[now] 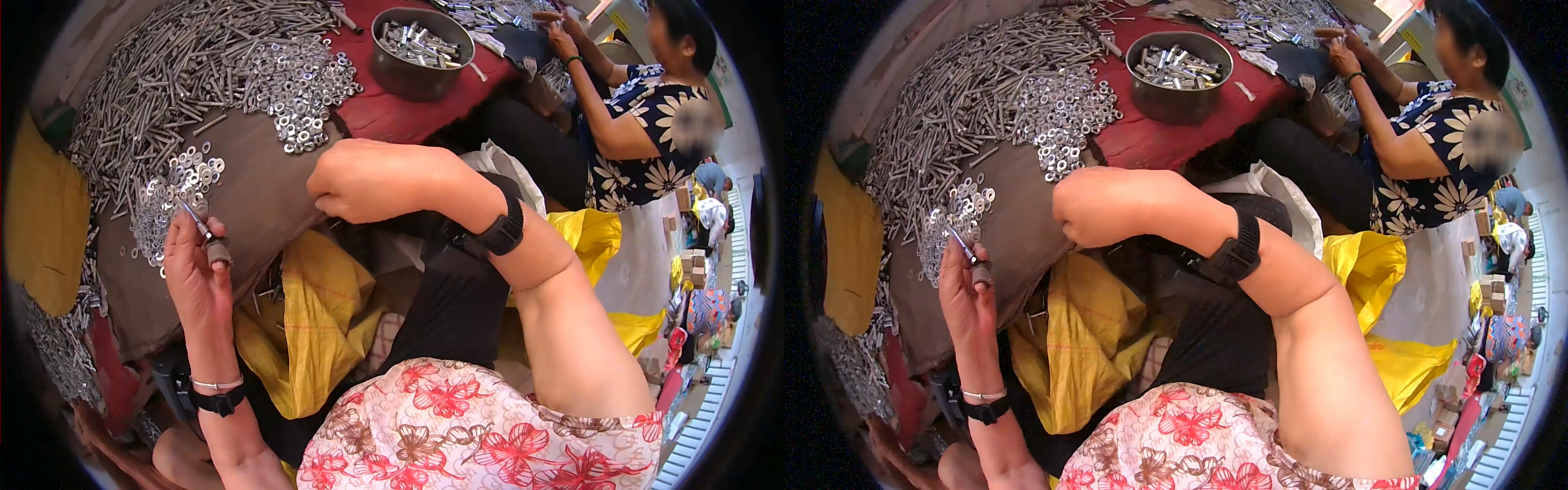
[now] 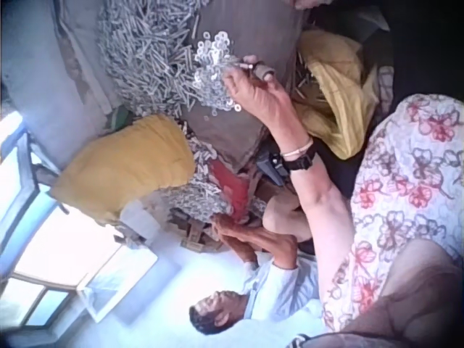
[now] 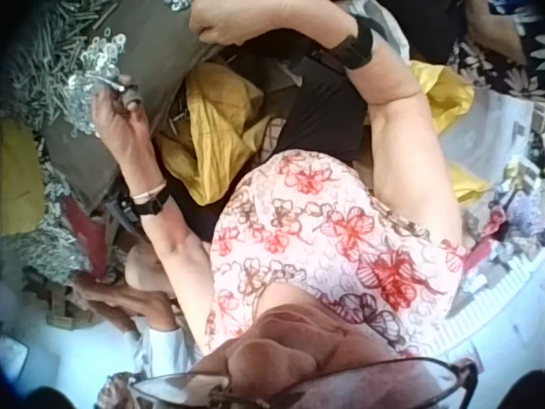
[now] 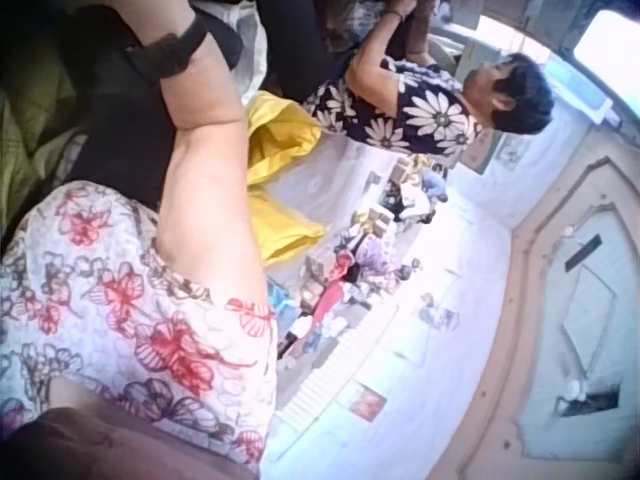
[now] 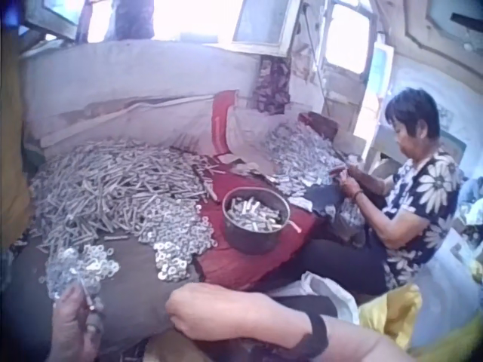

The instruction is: Manually assembling screws by putting washers onto them.

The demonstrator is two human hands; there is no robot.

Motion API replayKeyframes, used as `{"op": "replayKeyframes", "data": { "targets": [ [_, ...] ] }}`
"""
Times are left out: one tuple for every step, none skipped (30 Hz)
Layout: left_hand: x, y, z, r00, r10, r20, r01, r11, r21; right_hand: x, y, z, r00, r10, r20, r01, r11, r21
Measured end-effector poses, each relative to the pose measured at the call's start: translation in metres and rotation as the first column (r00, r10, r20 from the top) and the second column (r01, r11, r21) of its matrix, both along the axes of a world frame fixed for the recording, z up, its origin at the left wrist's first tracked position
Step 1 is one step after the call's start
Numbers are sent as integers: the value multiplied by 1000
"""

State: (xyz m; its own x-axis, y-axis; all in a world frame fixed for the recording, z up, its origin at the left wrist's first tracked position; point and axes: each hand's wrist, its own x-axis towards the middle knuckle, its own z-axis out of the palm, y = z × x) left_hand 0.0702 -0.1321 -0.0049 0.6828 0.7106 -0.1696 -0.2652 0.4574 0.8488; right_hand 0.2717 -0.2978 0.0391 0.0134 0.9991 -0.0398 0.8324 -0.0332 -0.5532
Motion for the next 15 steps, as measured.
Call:
{"op": "replayKeyframes", "data": {
  "targets": [
    [1,-2,-2,1000,1,-1,-1,1000,-4,-4,1,0,998,53,29,-51,996,-74],
    [2,-3,-1,1000,3,0,-3,1000,-8,-8,3,-1,993,109,55,-100,984,-150],
    [2,-6,3,1000,0,2,0,1000,-2,-14,4,-7,990,140,14,-133,962,-239],
    [1,-9,9,1000,13,-12,-13,1000,1,-18,5,-10,989,146,19,-138,963,-233],
    [0,-11,14,999,26,-25,-26,1000,3,-21,6,-11,992,125,30,-110,943,-313],
    [-3,-12,16,999,33,-19,-33,999,9,-23,7,-11,993,106,44,-81,917,-391],
    [-4,-11,16,999,30,-20,-30,1000,5,-24,5,-8,996,31,89,5,926,-376],
    [-6,-10,16,999,28,-22,-28,1000,2,-26,6,-10,995,33,94,4,927,-375],
    [-8,-11,15,999,32,-19,-32,999,2,-27,10,-18,992,19,122,36,899,-437],
    [-11,-11,13,999,37,-27,-37,999,17,-28,13,-25,989,6,149,69,867,-494],
    [-13,-11,12,998,44,-38,-43,999,32,-30,15,-32,987,37,156,38,890,-454],
    [-14,-9,10,998,49,-41,-47,998,30,-31,23,-39,976,133,172,-20,843,-538],
    [-13,-6,8,997,58,-51,-56,998,36,-32,30,-60,979,157,134,-61,842,-537],
    [-12,-3,6,996,68,-64,-66,997,42,-29,37,-96,979,181,92,-106,840,-533],
    [-8,-3,2,996,56,-69,-54,998,31,-21,47,-149,922,374,100,-250,771,-586]
  ]
}}
